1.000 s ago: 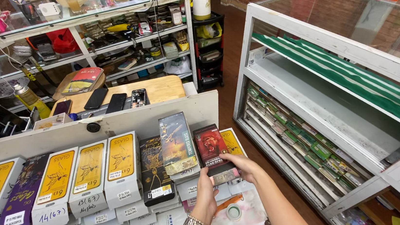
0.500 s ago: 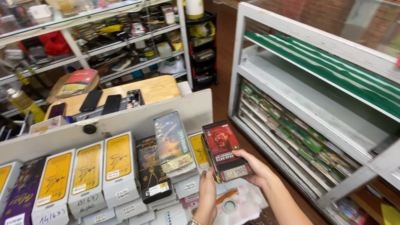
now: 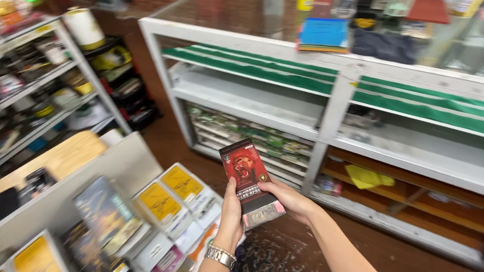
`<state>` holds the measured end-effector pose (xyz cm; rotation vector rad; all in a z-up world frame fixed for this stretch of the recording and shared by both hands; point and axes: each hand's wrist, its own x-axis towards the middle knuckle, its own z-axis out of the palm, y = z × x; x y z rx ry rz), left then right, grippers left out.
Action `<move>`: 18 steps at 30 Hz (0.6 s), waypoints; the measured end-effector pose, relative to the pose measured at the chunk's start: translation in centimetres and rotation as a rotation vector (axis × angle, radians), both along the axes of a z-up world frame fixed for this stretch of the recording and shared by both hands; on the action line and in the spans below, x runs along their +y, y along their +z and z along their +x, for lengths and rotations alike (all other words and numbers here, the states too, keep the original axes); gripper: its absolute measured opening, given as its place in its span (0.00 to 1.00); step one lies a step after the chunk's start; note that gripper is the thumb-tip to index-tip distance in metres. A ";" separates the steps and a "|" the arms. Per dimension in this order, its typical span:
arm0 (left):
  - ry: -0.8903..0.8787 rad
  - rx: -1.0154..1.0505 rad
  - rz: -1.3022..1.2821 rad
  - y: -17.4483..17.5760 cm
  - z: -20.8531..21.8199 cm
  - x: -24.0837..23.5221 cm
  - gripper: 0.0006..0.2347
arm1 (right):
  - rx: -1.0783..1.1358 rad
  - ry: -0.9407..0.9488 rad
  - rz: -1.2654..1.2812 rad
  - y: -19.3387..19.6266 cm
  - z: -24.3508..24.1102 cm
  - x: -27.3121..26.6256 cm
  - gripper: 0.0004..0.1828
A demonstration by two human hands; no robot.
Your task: The person organizes various small items, including notebooks and boxes, inside a glass display case. They wipe the items with a cloth and place them on shelves within the case.
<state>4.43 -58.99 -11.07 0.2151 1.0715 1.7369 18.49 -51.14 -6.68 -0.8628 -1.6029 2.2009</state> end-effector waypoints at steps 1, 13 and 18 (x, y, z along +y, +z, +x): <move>-0.037 -0.016 -0.002 0.2 1.1 1.0 0.21 | -0.025 -0.037 0.002 0.1 1.5 0.5 0.38; -0.228 -0.061 -0.059 1.0 7.9 8.7 0.22 | -0.014 -0.205 -0.090 1.3 10.2 5.2 0.34; -0.151 -0.046 -0.040 1.7 6.1 7.5 0.22 | 0.028 -0.122 -0.083 2.1 7.7 5.2 0.34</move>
